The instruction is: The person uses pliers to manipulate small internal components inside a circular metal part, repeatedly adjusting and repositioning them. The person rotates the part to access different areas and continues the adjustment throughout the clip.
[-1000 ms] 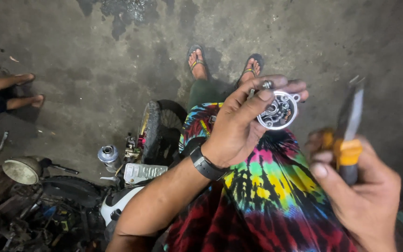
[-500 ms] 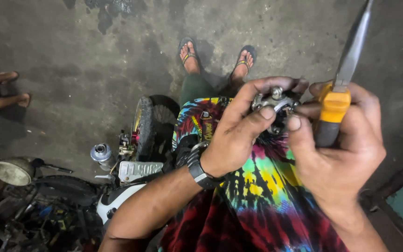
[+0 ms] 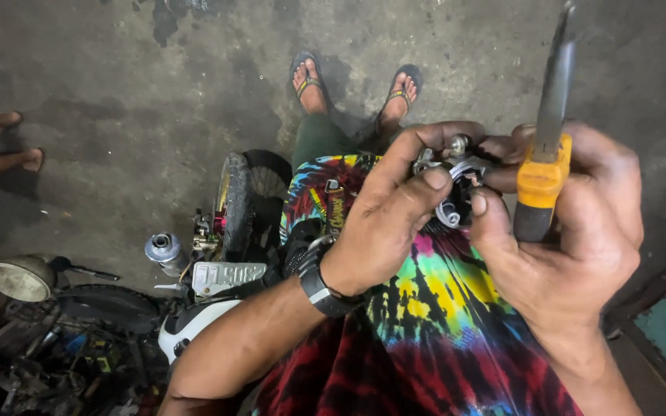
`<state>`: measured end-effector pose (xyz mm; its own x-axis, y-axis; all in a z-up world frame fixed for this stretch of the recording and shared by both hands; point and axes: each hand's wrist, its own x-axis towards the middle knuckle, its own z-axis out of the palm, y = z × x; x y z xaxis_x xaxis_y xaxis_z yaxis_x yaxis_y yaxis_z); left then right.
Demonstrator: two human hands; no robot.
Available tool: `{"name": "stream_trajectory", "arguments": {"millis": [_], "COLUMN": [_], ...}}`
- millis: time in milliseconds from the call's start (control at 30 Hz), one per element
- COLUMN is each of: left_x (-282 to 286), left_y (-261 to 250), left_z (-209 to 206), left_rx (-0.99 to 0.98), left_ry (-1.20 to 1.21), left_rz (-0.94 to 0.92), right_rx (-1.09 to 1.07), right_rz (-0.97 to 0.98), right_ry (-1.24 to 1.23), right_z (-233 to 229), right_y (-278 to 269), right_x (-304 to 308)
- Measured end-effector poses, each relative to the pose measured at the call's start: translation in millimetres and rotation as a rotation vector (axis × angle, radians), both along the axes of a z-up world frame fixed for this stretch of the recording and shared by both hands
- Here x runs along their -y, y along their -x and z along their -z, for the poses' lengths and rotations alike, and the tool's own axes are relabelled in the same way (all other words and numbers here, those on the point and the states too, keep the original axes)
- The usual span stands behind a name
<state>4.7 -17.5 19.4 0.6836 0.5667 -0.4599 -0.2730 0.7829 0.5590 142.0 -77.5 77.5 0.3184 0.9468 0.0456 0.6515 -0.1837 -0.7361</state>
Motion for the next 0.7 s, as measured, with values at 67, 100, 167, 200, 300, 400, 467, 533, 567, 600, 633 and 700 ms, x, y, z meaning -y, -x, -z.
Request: {"name": "stream_trajectory", "arguments": {"millis": [67,100,167,200,300,400,467,533,567,600,633,700], "left_x": [-5.1,-7.6,-7.9,-7.8,-9.3,-8.2,-9.0,-10.0,-12.3,-14.6,-14.7,-15.2], "left_y": [0.0,0.1,0.4,0.5,1.6,2.4,2.2,1.3,0.5,-0.1,0.0,0.4], "left_z": [-8.7,-11.8,-14.0,-15.6,-16.8,-11.5,-12.9,-16.2,-20.6,-25.2,-23.5,-20.0], "left_rx": [-0.080,-0.157,-0.192,-0.227,-0.291,-0.355,-0.328,-0.296,-0.290,-0.284,-0.286,-0.340], "left_ry": [-0.082,-0.163,-0.219,-0.274,-0.362,-0.400,-0.375,-0.344,-0.358,-0.371,-0.372,-0.524], "left_rz": [0.035,0.071,0.082,0.092,0.121,0.124,0.118,0.117,0.144,0.171,0.169,0.164], "right_rx": [0.022,0.046,0.042,0.038,-0.052,-0.066,-0.069,-0.070,-0.087,-0.104,-0.105,-0.207], "right_rz": [-0.004,-0.008,-0.011,-0.015,-0.005,0.009,0.017,0.030,0.056,0.082,0.079,0.090], "right_ry": [-0.002,-0.005,-0.023,-0.040,-0.028,0.022,0.032,0.049,0.068,0.088,0.087,0.135], "right_z": [1.7,3.6,10.4,13.5,15.9,14.1,10.6,8.6,7.1,5.5,4.0,0.9], "right_y": [-2.7,-3.7,-5.9,-7.1,-7.2,-4.7,-3.3,-0.5,1.4,3.3,3.2,3.1], "right_x": [2.7,4.2,6.3,7.5,5.4,9.1,8.7,9.8,9.1,8.4,9.0,10.1]}}
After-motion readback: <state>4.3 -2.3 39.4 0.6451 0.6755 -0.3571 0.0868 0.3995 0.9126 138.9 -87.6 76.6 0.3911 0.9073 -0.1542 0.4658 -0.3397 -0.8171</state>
